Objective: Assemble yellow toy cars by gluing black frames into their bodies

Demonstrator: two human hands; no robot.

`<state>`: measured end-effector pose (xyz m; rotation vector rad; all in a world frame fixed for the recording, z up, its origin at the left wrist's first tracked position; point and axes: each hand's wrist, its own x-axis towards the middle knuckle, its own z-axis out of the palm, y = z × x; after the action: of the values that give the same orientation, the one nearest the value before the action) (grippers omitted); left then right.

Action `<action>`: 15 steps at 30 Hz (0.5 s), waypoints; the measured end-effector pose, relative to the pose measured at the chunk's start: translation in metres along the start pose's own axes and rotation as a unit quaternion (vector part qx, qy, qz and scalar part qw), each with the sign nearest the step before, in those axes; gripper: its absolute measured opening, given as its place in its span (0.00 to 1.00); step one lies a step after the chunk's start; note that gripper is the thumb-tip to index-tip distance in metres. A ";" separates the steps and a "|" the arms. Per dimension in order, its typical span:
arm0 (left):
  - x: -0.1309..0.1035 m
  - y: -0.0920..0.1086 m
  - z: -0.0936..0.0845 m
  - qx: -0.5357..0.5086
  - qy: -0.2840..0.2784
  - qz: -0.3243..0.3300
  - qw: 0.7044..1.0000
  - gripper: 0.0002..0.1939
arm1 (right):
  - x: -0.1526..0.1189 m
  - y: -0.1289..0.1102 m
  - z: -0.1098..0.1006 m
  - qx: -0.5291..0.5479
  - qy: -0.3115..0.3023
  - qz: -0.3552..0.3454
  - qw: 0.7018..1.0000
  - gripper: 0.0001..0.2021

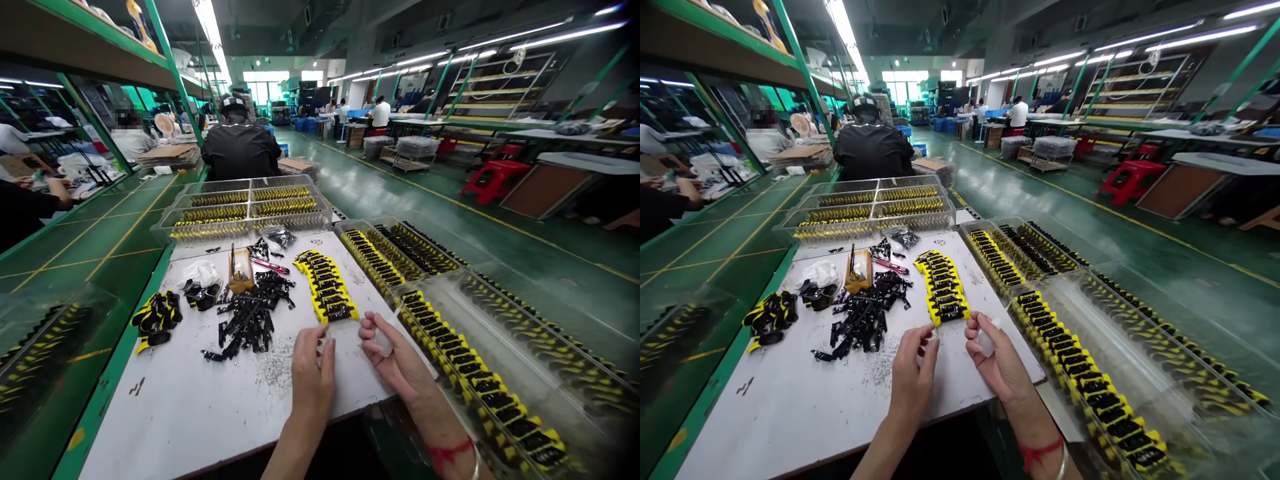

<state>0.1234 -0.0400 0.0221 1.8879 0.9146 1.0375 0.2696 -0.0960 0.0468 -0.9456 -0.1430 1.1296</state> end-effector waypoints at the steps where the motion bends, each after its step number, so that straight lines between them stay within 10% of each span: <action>1: -0.007 0.005 -0.003 -0.013 -0.025 0.012 1.000 0.13 | -0.005 0.004 0.006 0.063 -0.011 0.032 0.997 0.13; 7: -0.034 0.011 -0.014 0.009 -0.032 0.043 0.999 0.12 | -0.026 0.042 0.032 0.086 0.003 0.034 0.996 0.12; 15: -0.059 -0.003 -0.064 0.238 -0.016 0.048 0.970 0.09 | -0.039 0.074 0.049 -0.162 -0.017 -0.036 0.986 0.17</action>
<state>0.0419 -0.0704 0.0236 2.3555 1.1378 0.8919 0.1735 -0.0923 0.0387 -1.2001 -0.3948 1.0742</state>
